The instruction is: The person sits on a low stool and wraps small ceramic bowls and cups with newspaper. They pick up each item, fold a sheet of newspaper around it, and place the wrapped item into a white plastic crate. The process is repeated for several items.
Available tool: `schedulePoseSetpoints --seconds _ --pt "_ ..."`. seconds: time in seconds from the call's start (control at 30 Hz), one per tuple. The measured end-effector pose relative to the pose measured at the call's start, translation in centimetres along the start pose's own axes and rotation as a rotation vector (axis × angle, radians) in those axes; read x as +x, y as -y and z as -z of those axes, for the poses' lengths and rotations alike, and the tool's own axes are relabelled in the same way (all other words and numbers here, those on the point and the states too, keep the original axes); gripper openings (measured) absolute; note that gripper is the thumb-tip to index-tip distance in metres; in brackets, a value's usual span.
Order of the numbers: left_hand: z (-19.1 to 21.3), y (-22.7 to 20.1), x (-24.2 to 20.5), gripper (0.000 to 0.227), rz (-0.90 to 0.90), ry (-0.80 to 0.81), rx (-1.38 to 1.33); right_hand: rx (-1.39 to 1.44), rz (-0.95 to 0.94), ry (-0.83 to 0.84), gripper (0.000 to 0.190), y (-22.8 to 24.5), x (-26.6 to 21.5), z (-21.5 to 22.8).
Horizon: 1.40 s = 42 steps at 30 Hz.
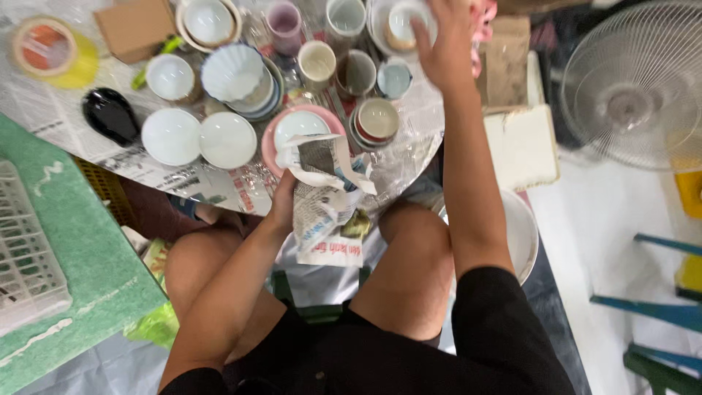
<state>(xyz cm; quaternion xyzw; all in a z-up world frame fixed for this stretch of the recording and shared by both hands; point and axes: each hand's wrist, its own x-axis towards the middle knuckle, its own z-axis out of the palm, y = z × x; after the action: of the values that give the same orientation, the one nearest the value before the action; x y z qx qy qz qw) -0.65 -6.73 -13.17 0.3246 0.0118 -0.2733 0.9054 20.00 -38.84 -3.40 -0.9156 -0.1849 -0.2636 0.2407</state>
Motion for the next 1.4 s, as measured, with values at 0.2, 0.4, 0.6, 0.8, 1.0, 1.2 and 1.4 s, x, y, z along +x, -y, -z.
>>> schedulePoseSetpoints --seconds 0.2,0.4,0.6,0.8,1.0,1.2,1.4 --pt "-1.7 -3.5 0.0 0.071 -0.424 0.047 0.223 0.614 0.218 0.31 0.063 16.5 -1.9 6.8" --pt "-0.7 -4.7 -2.4 0.076 -0.343 0.047 -0.101 0.834 0.021 0.434 0.057 25.1 -5.5 6.8" --pt "-2.4 -6.7 -5.8 0.083 -0.292 -0.044 0.291 0.897 -0.184 0.307 0.037 27.9 -10.2 2.6" --pt "-7.4 -8.5 -11.1 0.093 -0.719 -0.071 1.165 0.621 -0.286 0.349 0.02 27.2 -11.9 4.0" --pt "-9.9 -10.1 -11.8 0.079 -0.721 -0.36 1.528 0.813 -0.289 0.098 0.01 25.7 -11.2 3.6" --pt "-6.4 -12.7 -11.2 0.027 -0.764 -0.436 1.344 1.351 -0.508 0.055 0.016 23.1 -12.6 2.4" --pt "-3.1 -12.3 -11.4 0.022 -0.939 -0.465 1.129 1.424 -0.526 -0.093 0.017 20.4 -14.2 2.1"
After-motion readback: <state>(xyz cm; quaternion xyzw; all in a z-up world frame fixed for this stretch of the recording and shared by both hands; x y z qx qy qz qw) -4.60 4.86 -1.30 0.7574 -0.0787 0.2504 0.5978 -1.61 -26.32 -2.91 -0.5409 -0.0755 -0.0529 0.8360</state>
